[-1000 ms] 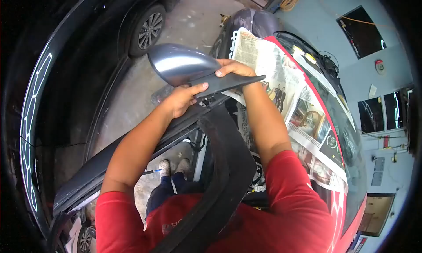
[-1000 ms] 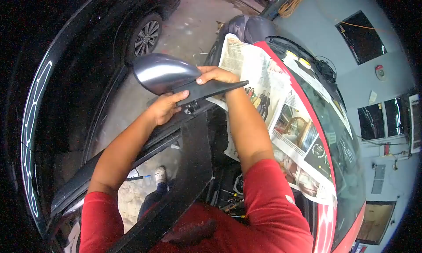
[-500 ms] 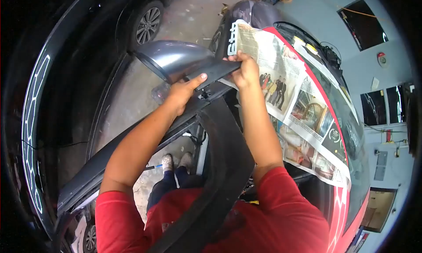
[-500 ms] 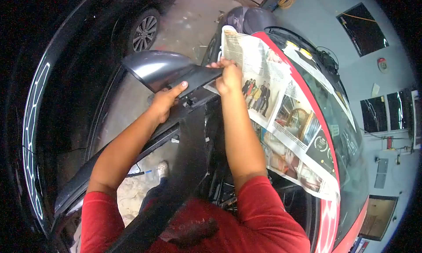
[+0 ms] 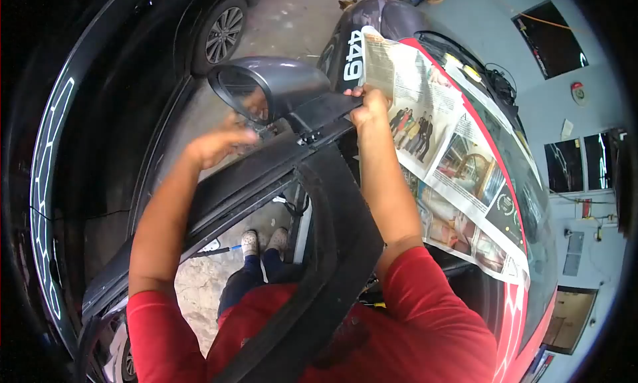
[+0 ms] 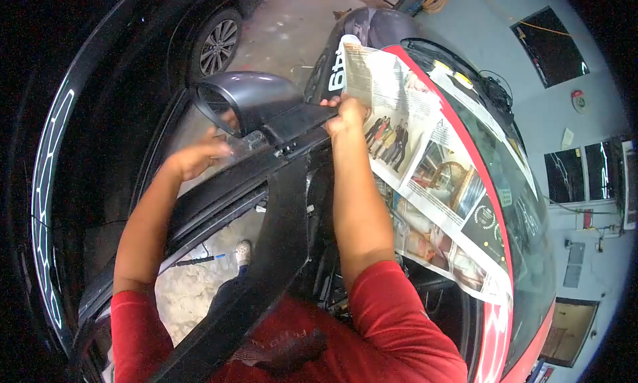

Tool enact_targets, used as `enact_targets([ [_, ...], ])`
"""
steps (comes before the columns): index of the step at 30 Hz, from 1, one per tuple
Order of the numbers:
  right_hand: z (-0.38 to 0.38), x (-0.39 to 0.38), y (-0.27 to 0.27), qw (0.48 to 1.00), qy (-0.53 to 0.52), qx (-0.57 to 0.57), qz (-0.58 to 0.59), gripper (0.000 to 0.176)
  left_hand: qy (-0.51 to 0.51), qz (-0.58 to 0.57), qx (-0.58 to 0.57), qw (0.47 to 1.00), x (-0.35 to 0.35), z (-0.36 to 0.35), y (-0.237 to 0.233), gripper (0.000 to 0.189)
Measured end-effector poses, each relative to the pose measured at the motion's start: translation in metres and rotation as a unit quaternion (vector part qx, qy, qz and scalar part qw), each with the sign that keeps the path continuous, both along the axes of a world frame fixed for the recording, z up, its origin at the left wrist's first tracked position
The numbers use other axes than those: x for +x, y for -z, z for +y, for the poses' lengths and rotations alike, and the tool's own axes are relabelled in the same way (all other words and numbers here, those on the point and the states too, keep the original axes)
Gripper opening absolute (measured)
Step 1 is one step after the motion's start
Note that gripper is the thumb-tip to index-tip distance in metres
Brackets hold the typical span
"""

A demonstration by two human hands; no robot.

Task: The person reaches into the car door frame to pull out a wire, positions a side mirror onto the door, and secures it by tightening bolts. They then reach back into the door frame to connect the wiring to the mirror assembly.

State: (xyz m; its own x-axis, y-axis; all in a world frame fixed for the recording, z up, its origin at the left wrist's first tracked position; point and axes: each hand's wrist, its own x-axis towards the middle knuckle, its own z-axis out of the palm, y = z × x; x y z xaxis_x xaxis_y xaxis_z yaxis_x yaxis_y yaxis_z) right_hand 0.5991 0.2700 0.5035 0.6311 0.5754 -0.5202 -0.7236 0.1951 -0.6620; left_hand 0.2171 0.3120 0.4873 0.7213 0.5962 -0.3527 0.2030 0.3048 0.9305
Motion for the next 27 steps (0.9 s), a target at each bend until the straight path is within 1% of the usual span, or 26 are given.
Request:
enact_targets([
  [1, -0.002, 0.000, 0.005, 1.000, -0.017, 0.001, -0.025, 0.007, -0.066, -0.145, -0.136, 0.978, -0.009, 0.003, -0.002, 0.102],
  [2, -0.001, 0.002, 0.009, 0.998, -0.036, 0.002, -0.051, 0.007, -0.070, -0.145, -0.135, 0.978, -0.009, 0.009, -0.003, 0.102],
  [4, -0.008, -0.002, 0.006, 0.998, -0.040, 0.018, -0.047, 0.007, -0.120, -0.268, -0.157, 0.943, -0.005, 0.021, -0.005, 0.092],
  [5, -0.011, -0.006, 0.005, 0.997, -0.042, 0.037, -0.044, 0.006, -0.124, -0.268, -0.157, 0.943, -0.004, 0.021, -0.003, 0.092],
  [7, -0.014, -0.009, 0.006, 0.996, -0.055, 0.037, -0.054, 0.005, -0.183, -0.206, -0.149, 0.950, 0.011, 0.016, -0.008, 0.092],
  [8, -0.018, -0.011, 0.004, 0.997, -0.054, 0.036, -0.046, 0.005, -0.218, -0.189, -0.155, 0.945, 0.017, 0.011, -0.011, 0.096],
  [9, -0.021, -0.013, -0.001, 0.997, -0.054, 0.036, -0.039, 0.005, -0.218, -0.191, -0.155, 0.944, 0.023, 0.007, -0.021, 0.096],
  [11, -0.020, -0.013, -0.001, 0.995, -0.068, 0.027, -0.061, 0.006, -0.303, -0.223, -0.205, 0.903, 0.030, 0.003, -0.040, 0.076],
  [13, -0.020, -0.008, 0.005, 0.990, -0.083, 0.045, -0.108, 0.005, -0.301, -0.212, -0.205, 0.907, 0.031, 0.003, -0.049, 0.073],
  [14, -0.019, -0.004, 0.008, 0.989, -0.083, 0.045, -0.110, 0.005, -0.299, -0.204, -0.204, 0.910, 0.033, 0.004, -0.051, 0.070],
  [15, -0.020, -0.005, 0.007, 0.984, -0.073, 0.006, -0.160, 0.008, -0.297, -0.204, -0.206, 0.910, 0.034, 0.003, -0.051, 0.070],
  [16, -0.022, -0.007, 0.002, 0.975, -0.063, -0.033, -0.209, 0.012, -0.306, -0.209, -0.196, 0.908, 0.035, 0.003, -0.052, 0.066],
  [17, -0.022, -0.005, 0.005, 0.975, -0.063, -0.034, -0.209, 0.012, -0.314, -0.214, -0.186, 0.906, 0.036, 0.003, -0.052, 0.063],
  [18, -0.021, -0.007, 0.006, 0.911, -0.055, -0.155, -0.377, 0.022, -0.314, -0.214, -0.187, 0.906, 0.038, 0.000, -0.055, 0.063],
  [19, -0.021, -0.006, 0.006, 0.804, -0.045, -0.268, -0.529, 0.032, -0.330, -0.207, -0.174, 0.904, 0.040, -0.004, -0.059, 0.060],
  [20, -0.028, 0.000, 0.002, 0.696, -0.086, -0.343, -0.625, 0.034, -0.346, -0.201, -0.159, 0.903, 0.041, -0.007, -0.063, 0.058],
  [21, -0.027, 0.009, 0.008, 0.696, -0.085, -0.343, -0.625, 0.034, -0.345, -0.201, -0.159, 0.903, 0.042, -0.008, -0.066, 0.058],
  [23, -0.026, 0.032, 0.029, 0.566, -0.149, -0.360, -0.726, 0.019, -0.332, -0.197, -0.133, 0.913, 0.047, -0.013, -0.070, 0.056],
  [27, -0.035, 0.008, 0.011, 0.566, -0.154, -0.371, -0.720, 0.017, -0.342, -0.182, -0.144, 0.910, 0.049, -0.012, -0.065, 0.055],
])
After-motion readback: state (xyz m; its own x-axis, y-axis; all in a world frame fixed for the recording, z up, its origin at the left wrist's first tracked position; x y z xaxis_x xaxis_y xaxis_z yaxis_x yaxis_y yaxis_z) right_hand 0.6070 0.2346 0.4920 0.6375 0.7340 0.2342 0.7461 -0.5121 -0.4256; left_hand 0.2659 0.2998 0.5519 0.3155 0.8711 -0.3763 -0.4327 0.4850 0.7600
